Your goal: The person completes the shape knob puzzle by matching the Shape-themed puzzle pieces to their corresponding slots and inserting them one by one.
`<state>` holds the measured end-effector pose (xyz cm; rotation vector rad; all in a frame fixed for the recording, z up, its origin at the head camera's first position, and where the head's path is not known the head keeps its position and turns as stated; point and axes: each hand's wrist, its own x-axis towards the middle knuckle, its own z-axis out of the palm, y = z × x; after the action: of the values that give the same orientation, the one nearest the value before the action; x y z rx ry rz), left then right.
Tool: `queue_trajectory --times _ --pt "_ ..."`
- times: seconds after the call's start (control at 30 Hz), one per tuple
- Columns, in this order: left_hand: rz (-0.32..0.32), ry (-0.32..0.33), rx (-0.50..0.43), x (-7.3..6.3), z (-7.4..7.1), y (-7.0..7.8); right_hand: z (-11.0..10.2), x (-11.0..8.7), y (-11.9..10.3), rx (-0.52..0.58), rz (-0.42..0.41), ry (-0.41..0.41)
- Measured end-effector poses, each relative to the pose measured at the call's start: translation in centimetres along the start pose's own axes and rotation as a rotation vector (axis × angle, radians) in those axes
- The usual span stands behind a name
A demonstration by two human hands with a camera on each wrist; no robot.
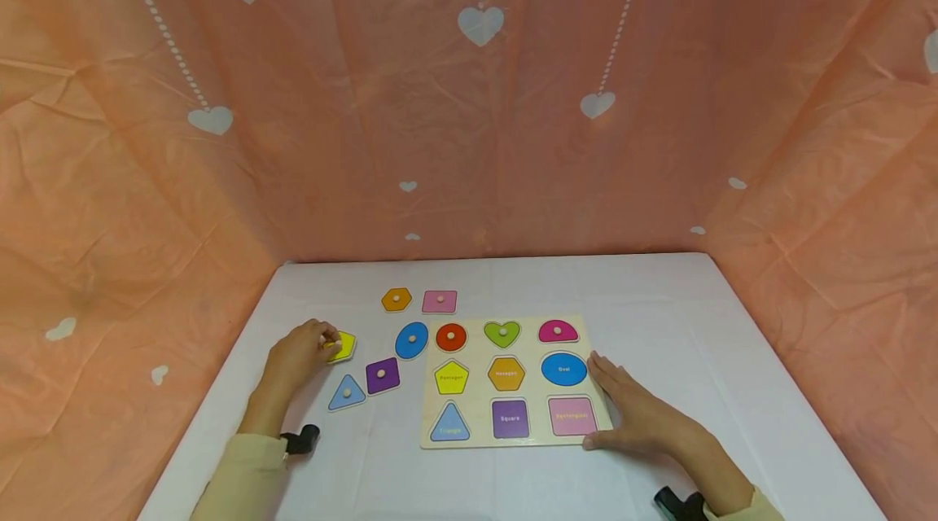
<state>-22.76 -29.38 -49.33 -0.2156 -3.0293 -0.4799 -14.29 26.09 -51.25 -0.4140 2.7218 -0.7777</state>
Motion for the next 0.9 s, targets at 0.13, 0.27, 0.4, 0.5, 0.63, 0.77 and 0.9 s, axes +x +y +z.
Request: queue_trajectory --times 0.13,0.27,0.4,0.5,0.63,0.77,0.9 --pt "0.01 -0.002 0.017 0.2 -0.3 1.0 -0.1 0.0 0.0 0.0 -0.019 0.004" --pt "0.017 -0.008 0.015 0.4 -0.6 2.0 -0.1 0.0 0.1 -0.001 -0.028 0.007" --pt "-0.006 -0.019 -0.016 0.3 -0.4 2.8 -0.1 0.0 0.1 0.005 -0.023 0.003" --pt "-0.017 -0.026 -0.035 0.2 -0.1 3.4 -0.1 0.0 0.1 0.006 -0.016 -0.003" --pt "0.008 -0.021 -0.041 0.2 0.0 4.1 -0.1 0.1 0.1 0.002 -0.006 -0.007" --pt "0.043 -0.02 -0.036 0.1 -0.1 5.0 -0.1 0.1 0.1 -0.001 0.0 -0.01" --pt "0.063 -0.024 -0.042 0.1 -0.1 5.8 -0.1 0.1 0.1 0.002 -0.004 -0.009"
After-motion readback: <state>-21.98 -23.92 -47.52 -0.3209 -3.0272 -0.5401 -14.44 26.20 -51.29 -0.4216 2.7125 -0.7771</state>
